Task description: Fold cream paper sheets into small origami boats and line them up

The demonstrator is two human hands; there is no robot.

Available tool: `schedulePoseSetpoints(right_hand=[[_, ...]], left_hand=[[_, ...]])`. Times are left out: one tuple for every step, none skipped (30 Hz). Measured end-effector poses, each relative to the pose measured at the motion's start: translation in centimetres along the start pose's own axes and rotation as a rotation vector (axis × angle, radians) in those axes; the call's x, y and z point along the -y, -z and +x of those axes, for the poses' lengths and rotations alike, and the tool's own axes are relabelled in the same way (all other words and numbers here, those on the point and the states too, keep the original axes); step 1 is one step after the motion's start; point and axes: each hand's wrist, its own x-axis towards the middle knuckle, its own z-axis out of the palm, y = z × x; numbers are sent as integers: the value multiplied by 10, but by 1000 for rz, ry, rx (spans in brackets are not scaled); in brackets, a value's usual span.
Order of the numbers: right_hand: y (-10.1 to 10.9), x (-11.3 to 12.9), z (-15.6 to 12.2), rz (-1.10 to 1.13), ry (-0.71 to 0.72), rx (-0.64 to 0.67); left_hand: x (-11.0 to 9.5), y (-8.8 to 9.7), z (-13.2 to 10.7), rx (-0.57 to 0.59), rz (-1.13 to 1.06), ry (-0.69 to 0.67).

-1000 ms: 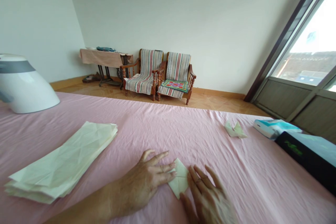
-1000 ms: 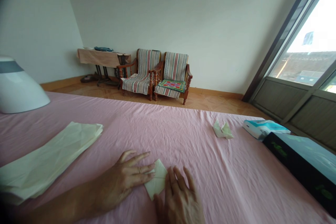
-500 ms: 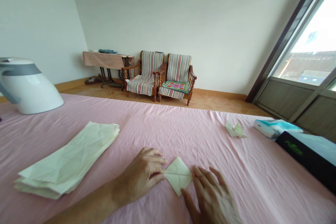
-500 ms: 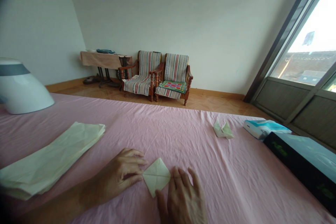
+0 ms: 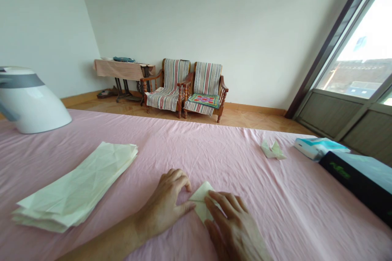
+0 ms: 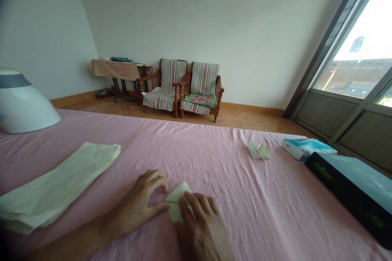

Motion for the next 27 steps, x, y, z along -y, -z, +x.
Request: schedulePoseSetpoints(right_hand=[[-2, 0, -1, -2, -6, 7], [-2, -1, -2, -7, -15, 4], [0, -1, -2, -19, -27, -8], [3, -1, -1, -38, -39, -18], [6, -1, 0, -61, -43, -17], [10, -1, 1, -88, -38, -10], [15, -1, 2, -113, -28, 14], [19, -2, 3, -135, -10, 37], [21, -3, 4, -149, -2, 52], [23, -3, 4, -156, 6, 63], [24, -4, 4, -156, 4, 64], [24, -5, 3, -151, -4, 65], [23, -6, 1, -143, -12, 71], [21, -7, 0, -137, -15, 79], [19, -8, -2, -132, -14, 87], [18, -9, -3, -130, -9, 94], [17, -10, -4, -129, -3, 98], [16, -11, -5, -128, 7, 101], [16, -12, -5, -127, 15, 101], [16, -12, -5, -129, 18, 101], [16, -12, -5, -131, 15, 102], [16, -12, -5, -131, 10, 108], [17, -12, -4, -129, 4, 112], [17, -12, -4, -120, -6, 115], [17, -12, -3, -105, -20, 120], [18, -11, -2, -84, -36, 120], [18, -11, -1, -59, -54, 106]], left_hand=[[-1, 0, 0, 5, -2, 3], [-2, 1, 0, 8, -5, 7], [-3, 1, 0, 13, -7, 10], [-3, 1, 0, 17, -8, 15], [-4, 2, -1, 18, -9, 20], [-5, 2, -1, 15, -11, 26], [-5, 1, -1, 14, -14, 31], [-5, 1, -2, 10, -20, 37], [-5, 0, -2, 5, -26, 45], [-5, -1, -2, -1, -33, 56], [-5, -1, -2, -5, -41, 68], [-5, -2, -2, -12, -48, 82], [-6, -2, -2, -19, -56, 95], [-6, -2, -2, -25, -66, 106], [-7, -2, -2, -31, -79, 116], [-7, -2, -1, -38, -96, 123], [-8, -2, -1, -47, -117, 126], [-10, -2, -1, -54, -144, 124], [-11, -2, -1, -58, -171, 119], [-12, -3, -2, -61, -194, 117], [-13, -4, -2, -59, -208, 119], [-14, -5, -3, -53, -214, 127], [-15, -7, -3, -49, -215, 139], [-15, -8, -4, -48, -212, 152], [-15, -9, -4, -53, -210, 161], [-15, -10, -5, -67, -209, 166], [-14, -11, -5, -91, -206, 165]])
